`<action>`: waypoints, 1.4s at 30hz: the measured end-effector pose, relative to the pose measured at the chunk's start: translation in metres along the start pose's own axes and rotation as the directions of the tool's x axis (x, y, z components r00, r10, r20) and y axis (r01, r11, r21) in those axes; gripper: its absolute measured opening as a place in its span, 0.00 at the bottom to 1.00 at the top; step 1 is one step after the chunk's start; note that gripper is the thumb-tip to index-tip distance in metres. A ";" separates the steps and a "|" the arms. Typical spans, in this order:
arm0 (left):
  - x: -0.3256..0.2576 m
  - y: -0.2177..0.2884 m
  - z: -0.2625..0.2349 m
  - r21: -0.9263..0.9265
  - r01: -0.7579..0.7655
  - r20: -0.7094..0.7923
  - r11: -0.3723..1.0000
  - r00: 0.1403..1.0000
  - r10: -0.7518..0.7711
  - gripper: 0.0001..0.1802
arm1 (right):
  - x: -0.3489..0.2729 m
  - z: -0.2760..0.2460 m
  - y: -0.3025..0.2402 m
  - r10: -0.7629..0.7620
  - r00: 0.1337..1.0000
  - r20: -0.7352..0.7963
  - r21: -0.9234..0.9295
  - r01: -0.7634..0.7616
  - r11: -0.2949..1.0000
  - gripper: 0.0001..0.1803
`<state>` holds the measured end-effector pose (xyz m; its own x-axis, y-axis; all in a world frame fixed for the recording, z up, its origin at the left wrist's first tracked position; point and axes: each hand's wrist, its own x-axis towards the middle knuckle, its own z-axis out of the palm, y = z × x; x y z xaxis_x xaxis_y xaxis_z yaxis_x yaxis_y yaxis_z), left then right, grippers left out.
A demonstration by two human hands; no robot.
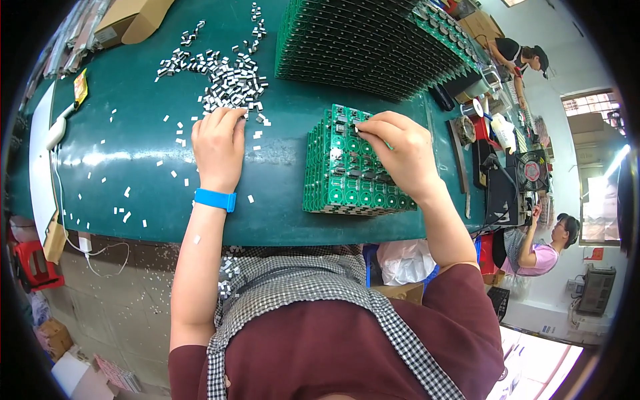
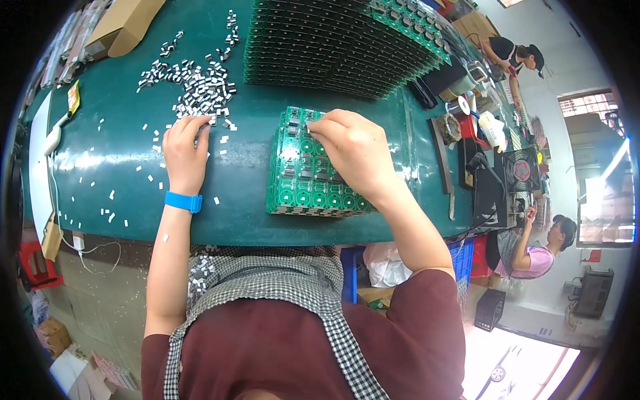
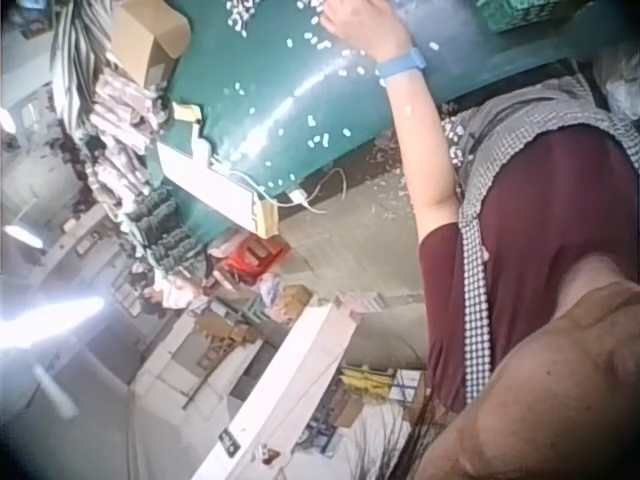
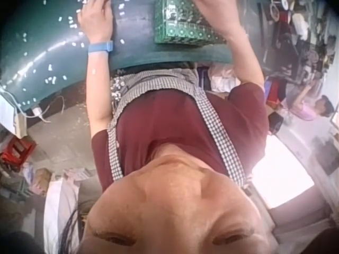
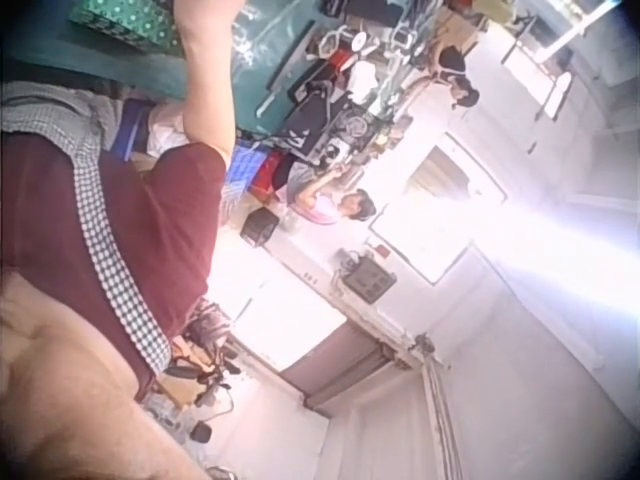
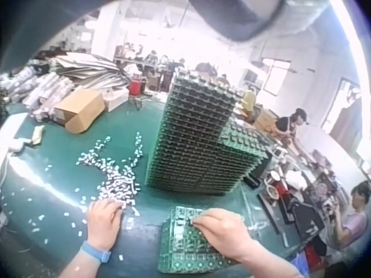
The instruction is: The person assembles small electronic components onto a printed circuit board array by hand.
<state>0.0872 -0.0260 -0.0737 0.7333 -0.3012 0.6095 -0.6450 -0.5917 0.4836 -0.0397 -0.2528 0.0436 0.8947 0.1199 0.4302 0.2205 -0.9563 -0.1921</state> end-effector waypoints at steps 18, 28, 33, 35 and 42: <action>0.001 0.002 -0.001 -0.032 0.006 0.024 0.999 1.000 -0.006 0.06 | -0.006 0.010 -0.002 -0.055 0.996 -0.071 -0.049 0.051 0.997 0.07; 0.000 0.002 -0.002 -0.025 0.001 -0.008 1.000 1.000 -0.001 0.07 | -0.006 0.012 -0.003 -0.099 0.989 -0.105 -0.070 0.092 0.993 0.09; -0.002 0.004 0.000 -0.042 0.000 0.005 0.999 1.000 0.000 0.07 | -0.010 0.012 -0.006 -0.080 0.988 -0.133 -0.081 0.070 0.994 0.07; -0.002 0.006 -0.003 -0.047 0.010 0.017 0.999 1.000 -0.009 0.07 | -0.011 0.011 -0.007 -0.082 0.988 -0.130 -0.086 0.071 0.994 0.08; -0.004 0.006 -0.002 -0.047 0.022 0.002 0.999 1.000 -0.022 0.07 | -0.010 0.008 -0.007 -0.159 0.987 -0.030 -0.133 0.154 0.979 0.11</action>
<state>0.0799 -0.0270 -0.0714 0.7477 -0.2897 0.5976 -0.6381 -0.5625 0.5257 -0.0473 -0.2452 0.0337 0.8360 0.2626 0.4819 0.3021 -0.9533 -0.0046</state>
